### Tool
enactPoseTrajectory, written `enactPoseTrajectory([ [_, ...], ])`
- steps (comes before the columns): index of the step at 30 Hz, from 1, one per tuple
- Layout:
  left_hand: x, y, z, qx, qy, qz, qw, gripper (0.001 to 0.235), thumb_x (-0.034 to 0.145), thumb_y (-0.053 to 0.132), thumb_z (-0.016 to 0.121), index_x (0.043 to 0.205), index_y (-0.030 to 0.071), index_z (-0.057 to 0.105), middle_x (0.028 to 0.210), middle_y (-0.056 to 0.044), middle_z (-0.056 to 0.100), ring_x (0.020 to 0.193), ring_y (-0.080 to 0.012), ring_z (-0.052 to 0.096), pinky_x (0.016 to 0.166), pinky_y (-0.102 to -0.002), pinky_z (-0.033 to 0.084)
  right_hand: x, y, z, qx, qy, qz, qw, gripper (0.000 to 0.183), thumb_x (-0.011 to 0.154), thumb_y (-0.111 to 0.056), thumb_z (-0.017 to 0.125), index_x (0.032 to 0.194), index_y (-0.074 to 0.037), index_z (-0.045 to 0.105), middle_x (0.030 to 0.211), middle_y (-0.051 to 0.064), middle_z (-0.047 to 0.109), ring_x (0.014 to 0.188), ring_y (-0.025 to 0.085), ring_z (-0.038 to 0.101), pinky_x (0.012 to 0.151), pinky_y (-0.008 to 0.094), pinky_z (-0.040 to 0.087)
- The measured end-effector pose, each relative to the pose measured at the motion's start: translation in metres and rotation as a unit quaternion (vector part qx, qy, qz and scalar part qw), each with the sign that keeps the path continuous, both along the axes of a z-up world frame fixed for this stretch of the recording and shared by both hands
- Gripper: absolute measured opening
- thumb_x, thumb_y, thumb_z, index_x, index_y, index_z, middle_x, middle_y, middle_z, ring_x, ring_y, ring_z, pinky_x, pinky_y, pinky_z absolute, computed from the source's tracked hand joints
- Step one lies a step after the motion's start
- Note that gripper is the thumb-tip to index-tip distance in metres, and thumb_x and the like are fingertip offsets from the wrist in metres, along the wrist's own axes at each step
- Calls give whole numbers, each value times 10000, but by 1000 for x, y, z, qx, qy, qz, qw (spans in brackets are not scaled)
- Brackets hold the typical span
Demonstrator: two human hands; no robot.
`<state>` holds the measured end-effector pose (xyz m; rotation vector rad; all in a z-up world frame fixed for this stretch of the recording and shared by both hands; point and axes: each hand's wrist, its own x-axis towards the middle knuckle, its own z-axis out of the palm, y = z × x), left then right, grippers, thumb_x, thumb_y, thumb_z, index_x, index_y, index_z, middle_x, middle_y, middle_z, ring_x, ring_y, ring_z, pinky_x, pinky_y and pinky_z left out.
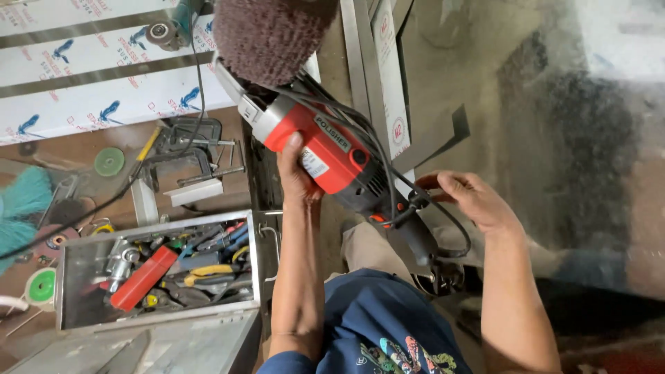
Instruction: The person polishes the edges and surfaces of a stainless steel sheet using a power polisher.
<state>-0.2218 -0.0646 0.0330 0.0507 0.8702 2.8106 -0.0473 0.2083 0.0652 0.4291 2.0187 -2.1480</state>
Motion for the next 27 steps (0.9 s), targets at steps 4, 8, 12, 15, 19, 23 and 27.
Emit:
enactPoseTrajectory([
  [4,-33,15,11,14,29,6,999,638,865,307,784,1354,-30,551,1193,-176,687,1052,-294,694,936,-452,602,-32,13,-4,-30,83,61,994,594,936,-505,657,1263,-10,681,1192,71,711,1111,139,652,982,315,488],
  [8,-68,36,0,-65,37,66,995,626,862,260,777,1362,-31,538,1183,-162,678,1050,-292,690,926,-443,596,-42,48,-50,187,75,66,977,441,830,-351,814,1146,-46,775,1037,78,737,881,160,623,772,306,484],
  [12,-82,60,21,-94,43,72,992,629,818,222,779,1341,-27,533,1189,-162,689,1060,-292,695,946,-435,594,-39,75,-81,193,33,76,978,432,822,-334,802,1171,-80,789,965,47,790,840,135,785,761,288,619],
  [15,-99,74,-4,-97,22,67,993,605,827,203,784,1326,-41,544,1158,-161,689,1022,-290,696,912,-429,596,-13,84,-92,62,55,62,995,618,854,-276,787,1395,-48,592,1156,91,776,1070,184,724,945,319,566],
  [19,-120,98,-1,-119,3,71,990,596,820,163,797,1321,-23,534,1155,-145,678,1021,-271,692,925,-406,594,-7,118,-111,26,10,42,999,966,704,-179,905,1538,-47,436,1207,169,680,1129,258,647,1024,386,504],
  [23,-168,121,-6,-93,23,35,995,561,870,177,805,1316,-40,543,1133,-158,671,992,-282,684,868,-426,601,-35,127,-125,-73,-31,-44,996,824,767,-213,832,1495,-52,482,1422,120,588,1262,264,580,1014,458,496],
  [27,-206,141,2,-72,-20,-12,997,589,830,200,804,1318,-9,547,1143,-151,686,1005,-281,700,890,-442,617,-118,125,-172,-336,133,-142,922,660,996,-290,753,1485,74,503,1518,248,543,1410,380,539,1181,519,417],
])
